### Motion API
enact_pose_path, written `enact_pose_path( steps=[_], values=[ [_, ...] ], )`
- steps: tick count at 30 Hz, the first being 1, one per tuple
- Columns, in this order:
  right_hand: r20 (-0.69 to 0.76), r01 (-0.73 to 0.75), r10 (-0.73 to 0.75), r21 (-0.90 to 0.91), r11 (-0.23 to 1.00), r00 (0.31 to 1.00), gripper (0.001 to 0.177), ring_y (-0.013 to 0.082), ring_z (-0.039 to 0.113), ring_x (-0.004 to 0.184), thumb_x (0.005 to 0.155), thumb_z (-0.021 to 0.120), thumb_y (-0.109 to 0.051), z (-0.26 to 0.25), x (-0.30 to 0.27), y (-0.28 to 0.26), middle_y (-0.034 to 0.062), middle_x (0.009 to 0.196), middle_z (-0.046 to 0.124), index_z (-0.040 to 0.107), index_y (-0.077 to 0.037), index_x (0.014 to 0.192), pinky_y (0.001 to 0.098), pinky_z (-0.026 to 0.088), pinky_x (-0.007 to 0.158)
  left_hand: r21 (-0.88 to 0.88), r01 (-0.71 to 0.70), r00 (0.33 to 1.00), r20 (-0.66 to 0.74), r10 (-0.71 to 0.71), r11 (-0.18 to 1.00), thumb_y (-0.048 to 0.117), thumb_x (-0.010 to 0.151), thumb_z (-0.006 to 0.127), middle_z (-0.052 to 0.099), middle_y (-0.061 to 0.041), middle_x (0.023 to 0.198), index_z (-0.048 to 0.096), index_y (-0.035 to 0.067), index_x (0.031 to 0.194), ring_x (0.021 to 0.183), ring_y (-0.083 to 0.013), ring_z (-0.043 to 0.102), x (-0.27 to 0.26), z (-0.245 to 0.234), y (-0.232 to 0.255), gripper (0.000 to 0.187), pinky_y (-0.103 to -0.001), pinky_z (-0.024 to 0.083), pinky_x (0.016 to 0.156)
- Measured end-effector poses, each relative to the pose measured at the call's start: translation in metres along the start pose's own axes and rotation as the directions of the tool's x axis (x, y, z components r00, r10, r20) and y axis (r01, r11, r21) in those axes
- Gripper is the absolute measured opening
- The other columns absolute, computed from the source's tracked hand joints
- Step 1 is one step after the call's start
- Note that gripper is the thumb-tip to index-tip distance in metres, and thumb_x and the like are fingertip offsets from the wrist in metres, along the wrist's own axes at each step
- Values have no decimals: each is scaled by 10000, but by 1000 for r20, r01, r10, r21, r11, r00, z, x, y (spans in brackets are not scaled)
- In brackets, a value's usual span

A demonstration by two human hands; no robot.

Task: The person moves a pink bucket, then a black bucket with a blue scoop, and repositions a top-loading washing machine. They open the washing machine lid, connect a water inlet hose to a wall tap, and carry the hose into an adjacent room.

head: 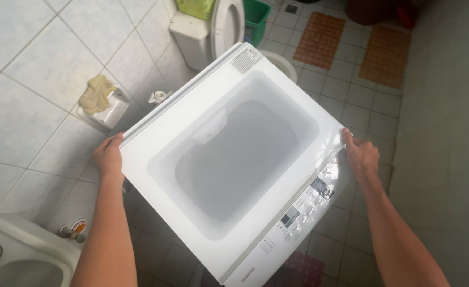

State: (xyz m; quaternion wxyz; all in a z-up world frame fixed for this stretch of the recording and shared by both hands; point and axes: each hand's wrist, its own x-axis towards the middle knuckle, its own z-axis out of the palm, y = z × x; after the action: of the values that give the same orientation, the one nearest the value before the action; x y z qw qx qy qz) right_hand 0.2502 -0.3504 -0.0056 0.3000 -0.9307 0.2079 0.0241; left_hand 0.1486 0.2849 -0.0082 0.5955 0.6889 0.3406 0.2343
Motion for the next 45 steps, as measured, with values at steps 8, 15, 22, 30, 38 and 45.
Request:
enact_pose_path(
  steps=[8,15,22,30,38,45],
  values=[
    [-125,-102,102,0,995,987,743,498,670,1086,981,444,-711,-31,-44,83,325,1047,720,779,-83,1192,549,501,989,35,-38,983,178,32,999,223,922,687,751,-96,1066,775,11,1109,1010,-186,652,-15,57,17,296,-290,469,917],
    [-224,-178,180,26,984,958,782,525,646,1116,1021,420,-701,-40,-84,152,330,1062,718,756,-14,1183,551,463,1031,14,-84,942,328,74,996,197,917,665,758,-108,1031,773,11,1102,961,-187,677,-28,108,39,284,-290,502,873],
    [-286,-287,308,112,951,907,863,512,668,1101,1040,430,-703,-53,-142,184,368,1083,696,726,98,1169,574,485,1000,-18,-162,880,450,152,987,187,909,664,768,-113,1000,784,6,1072,919,-176,689,-36,156,43,271,-289,516,842],
    [-351,-406,441,173,897,826,852,503,657,1082,1040,450,-680,-58,-193,210,368,1083,696,706,114,1210,584,486,983,19,-210,806,569,163,977,199,899,647,781,-95,978,798,39,1050,915,-183,711,-50,212,59,267,-302,519,849],
    [-375,-373,411,173,911,831,831,467,675,1027,1070,447,-665,-52,-183,194,342,1050,692,707,121,1145,578,512,924,138,-204,823,560,93,969,246,890,661,775,-66,957,813,98,1054,883,-172,696,-36,232,62,268,-299,507,812],
    [-325,-436,445,103,894,835,887,399,690,854,1089,349,-695,-45,-156,205,263,870,686,718,94,917,561,532,809,175,-240,797,598,91,955,252,922,658,750,-87,973,807,91,1117,867,-202,683,-4,253,36,293,-327,499,818]
  ],
)
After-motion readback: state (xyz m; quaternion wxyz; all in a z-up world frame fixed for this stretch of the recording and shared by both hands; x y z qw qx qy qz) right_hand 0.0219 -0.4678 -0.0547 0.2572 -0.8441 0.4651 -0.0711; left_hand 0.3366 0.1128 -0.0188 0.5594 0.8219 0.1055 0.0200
